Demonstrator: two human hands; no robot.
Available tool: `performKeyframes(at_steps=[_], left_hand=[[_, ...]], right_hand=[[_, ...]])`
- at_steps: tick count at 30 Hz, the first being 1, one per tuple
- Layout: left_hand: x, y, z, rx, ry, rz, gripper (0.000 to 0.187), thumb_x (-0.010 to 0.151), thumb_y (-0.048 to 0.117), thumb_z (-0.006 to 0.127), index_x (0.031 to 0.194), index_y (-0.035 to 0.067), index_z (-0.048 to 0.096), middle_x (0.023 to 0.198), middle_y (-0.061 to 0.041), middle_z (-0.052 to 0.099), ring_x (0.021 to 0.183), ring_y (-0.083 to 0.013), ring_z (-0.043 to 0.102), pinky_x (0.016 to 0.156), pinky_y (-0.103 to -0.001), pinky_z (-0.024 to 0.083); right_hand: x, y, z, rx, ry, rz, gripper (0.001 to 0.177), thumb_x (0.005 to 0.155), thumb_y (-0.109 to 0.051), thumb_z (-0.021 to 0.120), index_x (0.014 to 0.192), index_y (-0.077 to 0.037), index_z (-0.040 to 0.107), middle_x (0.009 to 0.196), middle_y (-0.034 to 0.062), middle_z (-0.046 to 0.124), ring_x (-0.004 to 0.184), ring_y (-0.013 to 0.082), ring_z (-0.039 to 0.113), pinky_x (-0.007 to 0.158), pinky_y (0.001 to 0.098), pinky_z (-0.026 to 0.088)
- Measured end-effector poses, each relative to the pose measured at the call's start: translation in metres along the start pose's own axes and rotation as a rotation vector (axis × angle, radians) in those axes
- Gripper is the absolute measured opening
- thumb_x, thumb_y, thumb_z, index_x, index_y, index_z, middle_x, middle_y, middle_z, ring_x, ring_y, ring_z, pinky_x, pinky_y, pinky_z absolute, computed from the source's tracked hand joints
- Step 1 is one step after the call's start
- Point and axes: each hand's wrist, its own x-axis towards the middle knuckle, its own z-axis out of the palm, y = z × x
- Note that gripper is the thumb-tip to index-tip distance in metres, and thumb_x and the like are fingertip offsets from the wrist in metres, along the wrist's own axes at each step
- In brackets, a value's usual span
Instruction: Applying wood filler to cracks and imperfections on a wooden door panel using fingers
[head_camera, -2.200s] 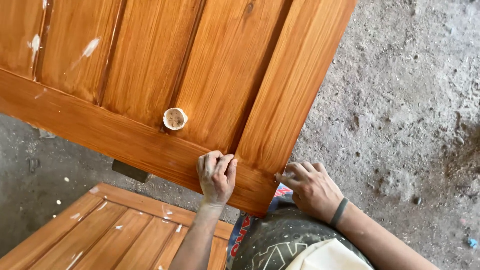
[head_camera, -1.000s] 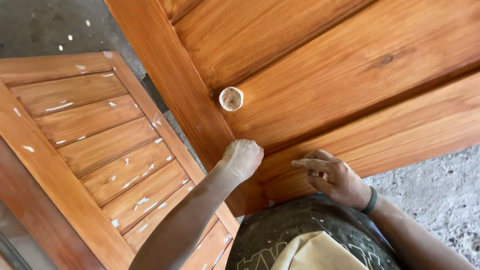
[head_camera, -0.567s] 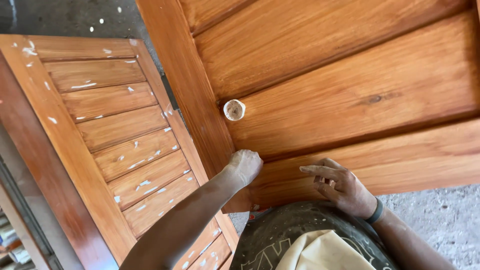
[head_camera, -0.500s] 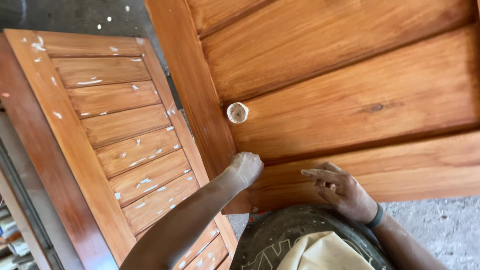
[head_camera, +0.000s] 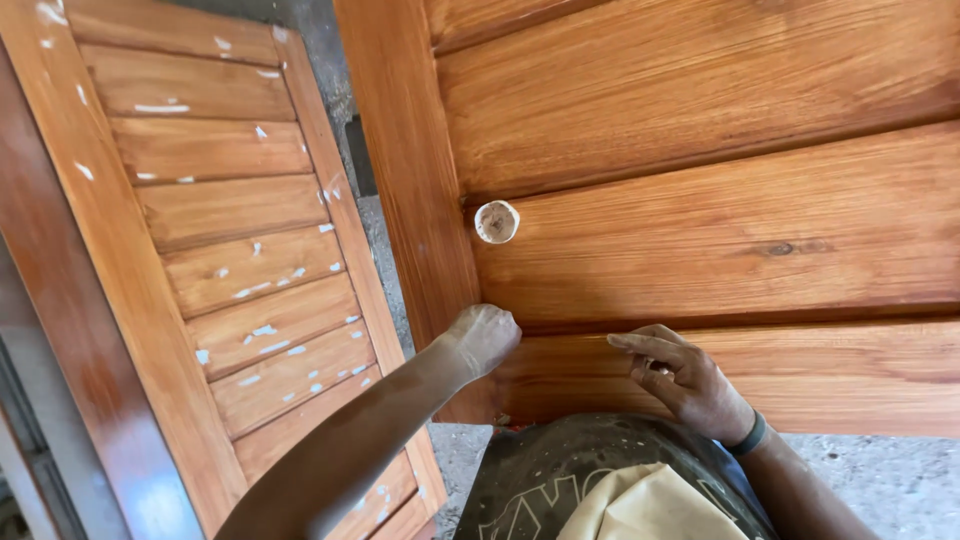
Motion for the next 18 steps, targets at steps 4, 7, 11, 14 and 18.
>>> performKeyframes(at_steps=[4, 7, 11, 14, 18], left_hand=[[-0.015, -0.009, -0.013, -0.003, -0.01, 0.064, 0.013, 0.088, 0.003, 0.066, 0.082, 0.006, 0.077, 0.08, -0.012, 0.075, 0.07, -0.0229, 0.071, 0.064, -0.037, 0.059], [-0.022, -0.013, 0.017, -0.063, 0.174, 0.092, 0.012, 0.088, 0.006, 0.065, 0.082, 0.006, 0.076, 0.084, -0.012, 0.072, 0.077, -0.0232, 0.066, 0.068, -0.037, 0.057], [-0.033, -0.01, 0.059, -0.098, 0.306, 0.127, 0.007, 0.097, 0.006, 0.059, 0.098, 0.005, 0.066, 0.097, -0.015, 0.064, 0.08, -0.0219, 0.06, 0.065, -0.031, 0.06], [-0.016, 0.0, 0.141, -0.073, 0.654, -0.009, 0.009, 0.088, 0.021, 0.057, 0.083, 0.016, 0.061, 0.083, -0.005, 0.055, 0.088, -0.0258, 0.058, 0.063, -0.036, 0.052], [-0.048, -0.035, 0.123, -0.429, 0.909, -0.325, 0.009, 0.072, 0.018, 0.065, 0.079, 0.016, 0.061, 0.085, 0.001, 0.061, 0.081, -0.0183, 0.057, 0.067, -0.034, 0.049]], right_hand=[[0.006, -0.003, 0.009, 0.017, 0.011, 0.115, 0.043, 0.087, -0.003, 0.065, 0.128, -0.007, 0.073, 0.103, 0.0047, 0.067, 0.078, 0.0131, 0.061, 0.066, 0.0251, 0.051], [0.011, -0.013, 0.018, -0.012, 0.01, 0.166, 0.043, 0.086, -0.003, 0.065, 0.129, -0.005, 0.072, 0.107, 0.0052, 0.067, 0.08, 0.0143, 0.06, 0.069, 0.0261, 0.05], [0.015, -0.016, 0.034, -0.03, 0.009, 0.164, 0.043, 0.086, -0.002, 0.064, 0.129, -0.002, 0.071, 0.109, 0.0067, 0.066, 0.085, 0.0156, 0.061, 0.072, 0.0269, 0.051], [0.025, -0.002, 0.043, -0.029, -0.03, 0.086, 0.046, 0.086, -0.009, 0.067, 0.131, 0.0, 0.07, 0.107, 0.015, 0.067, 0.086, 0.0219, 0.069, 0.074, 0.0344, 0.058], [0.057, 0.0, 0.059, -0.076, -0.105, 0.062, 0.044, 0.086, -0.011, 0.067, 0.128, 0.002, 0.069, 0.097, 0.0151, 0.067, 0.081, 0.0229, 0.068, 0.07, 0.0364, 0.058]])
